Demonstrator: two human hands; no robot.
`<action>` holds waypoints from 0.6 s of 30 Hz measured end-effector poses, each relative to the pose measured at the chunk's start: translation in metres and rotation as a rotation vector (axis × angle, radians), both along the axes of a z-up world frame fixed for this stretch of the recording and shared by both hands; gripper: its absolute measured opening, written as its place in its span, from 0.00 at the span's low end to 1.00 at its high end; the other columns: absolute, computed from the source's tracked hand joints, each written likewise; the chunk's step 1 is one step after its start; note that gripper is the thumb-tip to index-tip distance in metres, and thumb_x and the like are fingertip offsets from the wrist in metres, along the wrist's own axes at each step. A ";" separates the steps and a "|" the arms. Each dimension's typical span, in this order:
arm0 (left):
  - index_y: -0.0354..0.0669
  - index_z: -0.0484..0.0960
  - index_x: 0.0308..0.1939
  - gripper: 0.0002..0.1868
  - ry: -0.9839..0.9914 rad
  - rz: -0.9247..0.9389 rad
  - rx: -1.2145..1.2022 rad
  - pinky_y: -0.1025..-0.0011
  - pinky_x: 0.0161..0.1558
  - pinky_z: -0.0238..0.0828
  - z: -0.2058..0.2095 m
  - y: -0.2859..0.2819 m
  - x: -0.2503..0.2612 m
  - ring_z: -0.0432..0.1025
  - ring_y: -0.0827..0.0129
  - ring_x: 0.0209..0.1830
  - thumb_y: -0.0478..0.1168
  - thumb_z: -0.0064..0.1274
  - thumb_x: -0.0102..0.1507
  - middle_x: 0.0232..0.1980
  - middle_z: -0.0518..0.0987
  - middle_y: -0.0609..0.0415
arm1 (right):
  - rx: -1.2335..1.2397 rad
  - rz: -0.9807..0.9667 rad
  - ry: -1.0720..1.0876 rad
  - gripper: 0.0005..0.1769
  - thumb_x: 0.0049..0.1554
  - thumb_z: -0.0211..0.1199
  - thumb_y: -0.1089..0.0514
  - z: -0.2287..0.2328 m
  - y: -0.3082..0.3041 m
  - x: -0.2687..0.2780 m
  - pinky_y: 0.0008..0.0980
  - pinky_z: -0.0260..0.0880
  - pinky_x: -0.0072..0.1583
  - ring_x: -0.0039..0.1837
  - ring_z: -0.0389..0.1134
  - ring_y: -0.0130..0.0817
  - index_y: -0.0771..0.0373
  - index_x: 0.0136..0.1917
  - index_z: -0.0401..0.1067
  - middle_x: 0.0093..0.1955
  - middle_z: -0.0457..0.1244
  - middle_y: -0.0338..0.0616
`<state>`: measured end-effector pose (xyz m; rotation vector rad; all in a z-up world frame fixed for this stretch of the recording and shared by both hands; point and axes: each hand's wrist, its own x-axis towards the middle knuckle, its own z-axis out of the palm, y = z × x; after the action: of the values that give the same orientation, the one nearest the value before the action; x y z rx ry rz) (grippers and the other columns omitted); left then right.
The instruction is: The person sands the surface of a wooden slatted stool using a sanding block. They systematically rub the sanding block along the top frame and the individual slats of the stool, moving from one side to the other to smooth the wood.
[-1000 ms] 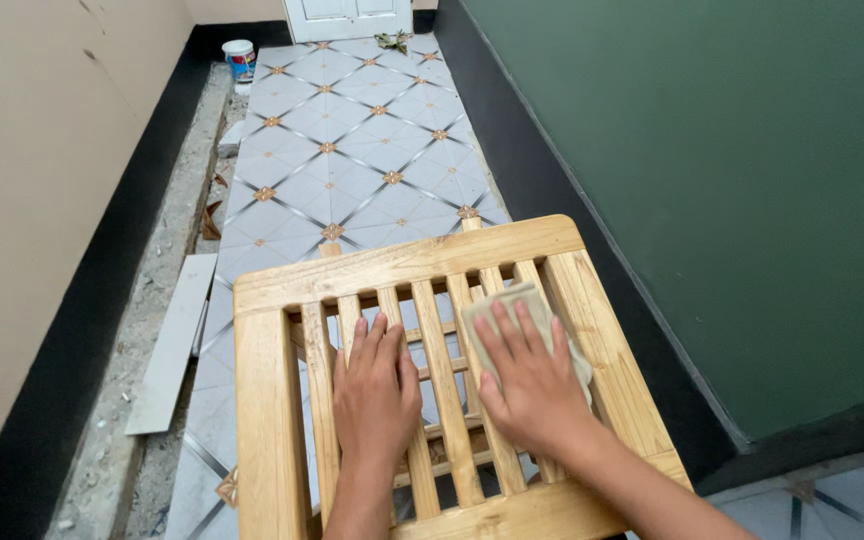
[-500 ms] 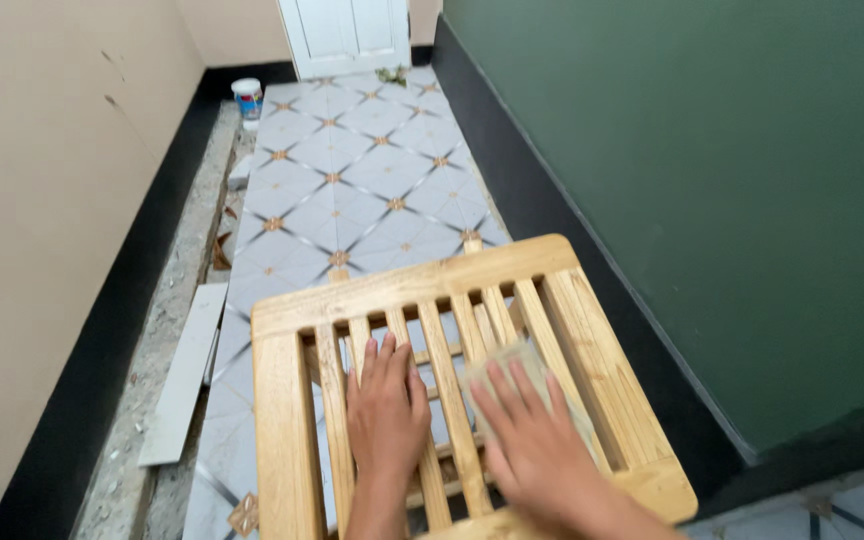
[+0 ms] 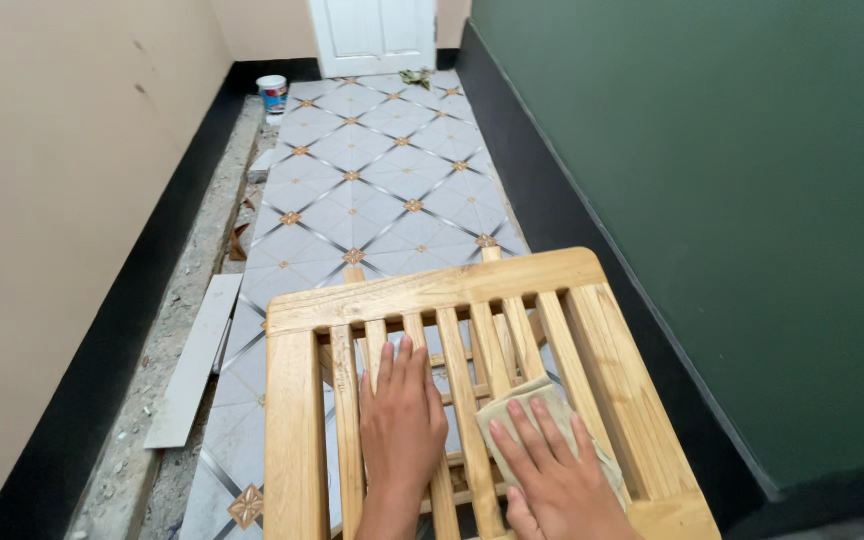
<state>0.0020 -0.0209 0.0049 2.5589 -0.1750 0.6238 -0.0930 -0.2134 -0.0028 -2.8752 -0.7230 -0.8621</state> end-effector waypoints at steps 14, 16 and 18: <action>0.43 0.76 0.65 0.23 -0.026 0.035 0.061 0.49 0.70 0.51 0.005 -0.004 -0.006 0.58 0.57 0.76 0.42 0.42 0.67 0.71 0.71 0.46 | 0.014 -0.066 0.190 0.39 0.55 0.49 0.45 0.011 0.004 0.014 0.63 0.31 0.76 0.82 0.39 0.49 0.54 0.78 0.52 0.82 0.44 0.50; 0.43 0.75 0.66 0.24 -0.036 0.032 0.070 0.49 0.70 0.51 0.004 -0.001 -0.006 0.58 0.56 0.76 0.42 0.42 0.67 0.72 0.71 0.46 | 0.065 -0.139 0.341 0.39 0.56 0.48 0.45 0.017 0.003 0.046 0.62 0.31 0.77 0.83 0.39 0.48 0.52 0.79 0.52 0.82 0.43 0.47; 0.44 0.75 0.66 0.23 -0.005 0.019 0.063 0.49 0.71 0.52 0.001 -0.005 -0.008 0.58 0.56 0.76 0.43 0.42 0.67 0.72 0.71 0.47 | 0.113 -0.202 0.407 0.37 0.57 0.48 0.45 0.021 0.007 0.072 0.60 0.31 0.77 0.83 0.39 0.49 0.52 0.79 0.52 0.83 0.43 0.48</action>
<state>-0.0058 -0.0257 0.0064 2.6226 -0.1744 0.6409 -0.0211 -0.2059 0.0184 -2.9118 -0.3351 -0.2943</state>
